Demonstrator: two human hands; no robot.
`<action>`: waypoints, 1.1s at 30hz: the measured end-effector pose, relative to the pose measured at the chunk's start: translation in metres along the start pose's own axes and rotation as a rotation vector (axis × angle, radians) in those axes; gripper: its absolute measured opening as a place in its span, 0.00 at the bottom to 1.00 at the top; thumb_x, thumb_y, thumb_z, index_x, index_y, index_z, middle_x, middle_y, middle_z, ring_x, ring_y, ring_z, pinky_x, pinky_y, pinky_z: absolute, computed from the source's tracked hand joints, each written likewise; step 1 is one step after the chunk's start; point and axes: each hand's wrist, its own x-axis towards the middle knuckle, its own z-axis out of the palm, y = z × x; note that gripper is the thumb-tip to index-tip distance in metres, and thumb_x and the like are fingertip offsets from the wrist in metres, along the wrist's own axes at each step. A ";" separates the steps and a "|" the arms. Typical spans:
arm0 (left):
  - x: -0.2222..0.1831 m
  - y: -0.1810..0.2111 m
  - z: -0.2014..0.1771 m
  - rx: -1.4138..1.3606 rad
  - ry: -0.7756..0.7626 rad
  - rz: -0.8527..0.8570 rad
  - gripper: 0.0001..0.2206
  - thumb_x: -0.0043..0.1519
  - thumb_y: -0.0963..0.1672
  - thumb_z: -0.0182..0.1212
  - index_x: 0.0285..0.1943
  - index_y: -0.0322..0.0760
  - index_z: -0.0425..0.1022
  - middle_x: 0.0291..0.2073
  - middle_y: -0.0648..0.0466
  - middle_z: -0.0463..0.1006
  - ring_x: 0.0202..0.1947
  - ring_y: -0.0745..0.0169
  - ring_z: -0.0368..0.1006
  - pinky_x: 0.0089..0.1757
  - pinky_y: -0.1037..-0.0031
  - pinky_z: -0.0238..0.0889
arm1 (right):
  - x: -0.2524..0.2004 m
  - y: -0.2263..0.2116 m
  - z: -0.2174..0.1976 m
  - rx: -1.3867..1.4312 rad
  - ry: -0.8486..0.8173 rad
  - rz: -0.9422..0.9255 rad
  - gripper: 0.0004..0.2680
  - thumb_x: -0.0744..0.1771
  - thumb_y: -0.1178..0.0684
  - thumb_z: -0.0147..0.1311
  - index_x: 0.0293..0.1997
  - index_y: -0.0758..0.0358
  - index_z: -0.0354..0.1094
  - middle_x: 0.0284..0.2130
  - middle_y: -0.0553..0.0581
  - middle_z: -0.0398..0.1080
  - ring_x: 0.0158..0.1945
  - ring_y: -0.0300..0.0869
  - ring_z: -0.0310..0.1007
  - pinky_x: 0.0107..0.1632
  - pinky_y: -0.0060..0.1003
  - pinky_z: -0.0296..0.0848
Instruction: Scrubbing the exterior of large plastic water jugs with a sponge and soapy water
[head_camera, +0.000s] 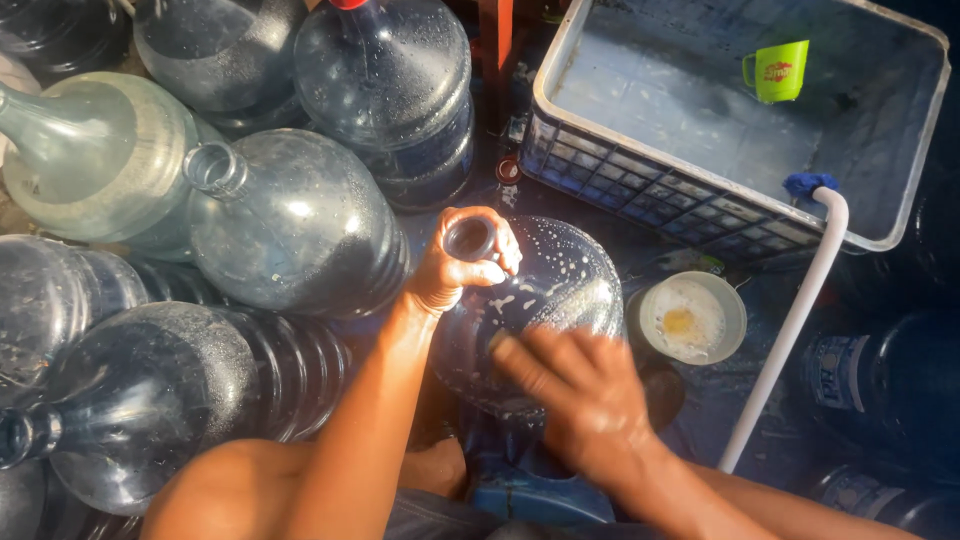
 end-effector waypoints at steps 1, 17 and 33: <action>-0.001 0.000 0.000 -0.001 -0.023 -0.008 0.12 0.43 0.35 0.61 0.34 0.38 0.74 0.28 0.53 0.79 0.31 0.65 0.74 0.35 0.77 0.68 | 0.009 0.003 -0.009 -0.019 0.089 0.069 0.20 0.60 0.65 0.53 0.58 0.58 0.73 0.52 0.58 0.71 0.46 0.50 0.66 0.50 0.42 0.64; 0.017 -0.013 0.023 0.451 0.941 0.018 0.06 0.48 0.37 0.67 0.33 0.35 0.79 0.25 0.57 0.79 0.24 0.68 0.73 0.31 0.79 0.68 | -0.034 0.020 0.062 -0.061 0.461 0.383 0.17 0.65 0.70 0.51 0.59 0.58 0.71 0.54 0.63 0.67 0.47 0.49 0.58 0.49 0.44 0.62; 0.037 -0.022 0.009 0.329 1.362 -0.051 0.16 0.38 0.37 0.68 0.36 0.31 0.81 0.25 0.48 0.78 0.28 0.62 0.76 0.32 0.71 0.69 | -0.045 0.049 0.089 -0.134 0.494 0.134 0.16 0.67 0.58 0.44 0.59 0.52 0.73 0.55 0.62 0.70 0.49 0.56 0.64 0.50 0.47 0.53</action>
